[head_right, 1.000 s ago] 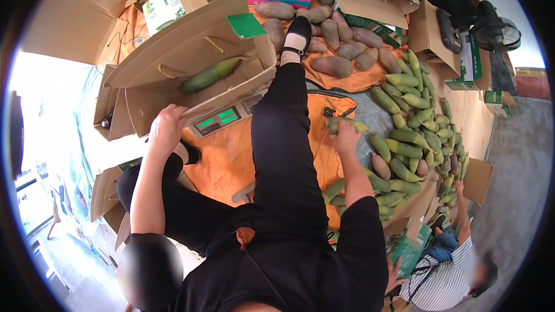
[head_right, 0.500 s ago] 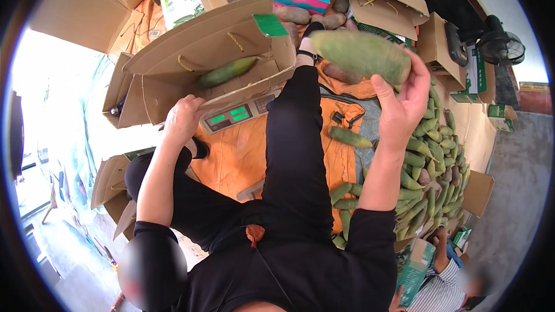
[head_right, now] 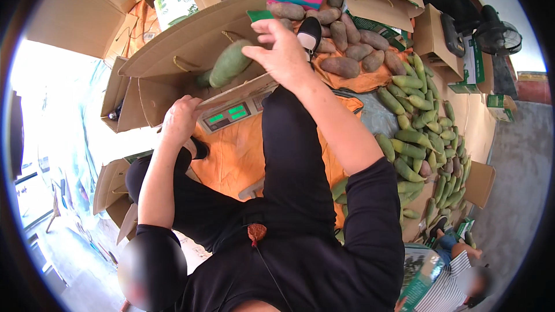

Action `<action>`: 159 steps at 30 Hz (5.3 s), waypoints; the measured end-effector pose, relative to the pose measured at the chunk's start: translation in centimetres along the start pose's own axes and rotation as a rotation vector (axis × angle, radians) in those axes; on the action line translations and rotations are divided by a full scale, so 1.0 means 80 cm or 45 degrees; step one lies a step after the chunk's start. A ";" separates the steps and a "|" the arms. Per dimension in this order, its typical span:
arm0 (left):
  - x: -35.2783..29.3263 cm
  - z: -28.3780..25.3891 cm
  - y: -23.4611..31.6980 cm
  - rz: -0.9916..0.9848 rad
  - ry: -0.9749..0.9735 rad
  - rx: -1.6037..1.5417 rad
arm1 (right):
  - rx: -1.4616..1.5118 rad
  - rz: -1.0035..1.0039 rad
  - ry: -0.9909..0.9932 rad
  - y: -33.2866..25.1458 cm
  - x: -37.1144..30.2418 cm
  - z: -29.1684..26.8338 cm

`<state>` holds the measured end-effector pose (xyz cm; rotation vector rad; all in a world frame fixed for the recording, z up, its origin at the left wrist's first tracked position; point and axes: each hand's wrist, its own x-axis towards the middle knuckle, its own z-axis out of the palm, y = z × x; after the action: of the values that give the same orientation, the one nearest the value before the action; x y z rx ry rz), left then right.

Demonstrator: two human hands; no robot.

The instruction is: Weighing and packaging green vegetables into boxes at a warehouse or factory station.

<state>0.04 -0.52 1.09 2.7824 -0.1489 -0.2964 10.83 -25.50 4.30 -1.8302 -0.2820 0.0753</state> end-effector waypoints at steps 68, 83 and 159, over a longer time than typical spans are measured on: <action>0.001 0.008 -0.001 0.006 -0.011 0.153 | -0.169 -0.042 0.664 0.043 -0.146 -0.173; -0.004 -0.001 0.006 0.113 0.180 0.354 | 0.117 -0.394 -0.125 -0.075 -0.008 0.036; 0.008 -0.004 0.019 -0.056 -0.003 0.195 | -1.764 0.908 -1.123 0.368 -0.410 -0.072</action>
<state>0.63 -1.94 1.75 2.9403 -0.1150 -0.3112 -15.26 -45.84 -25.39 -3.0888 -0.2842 1.5313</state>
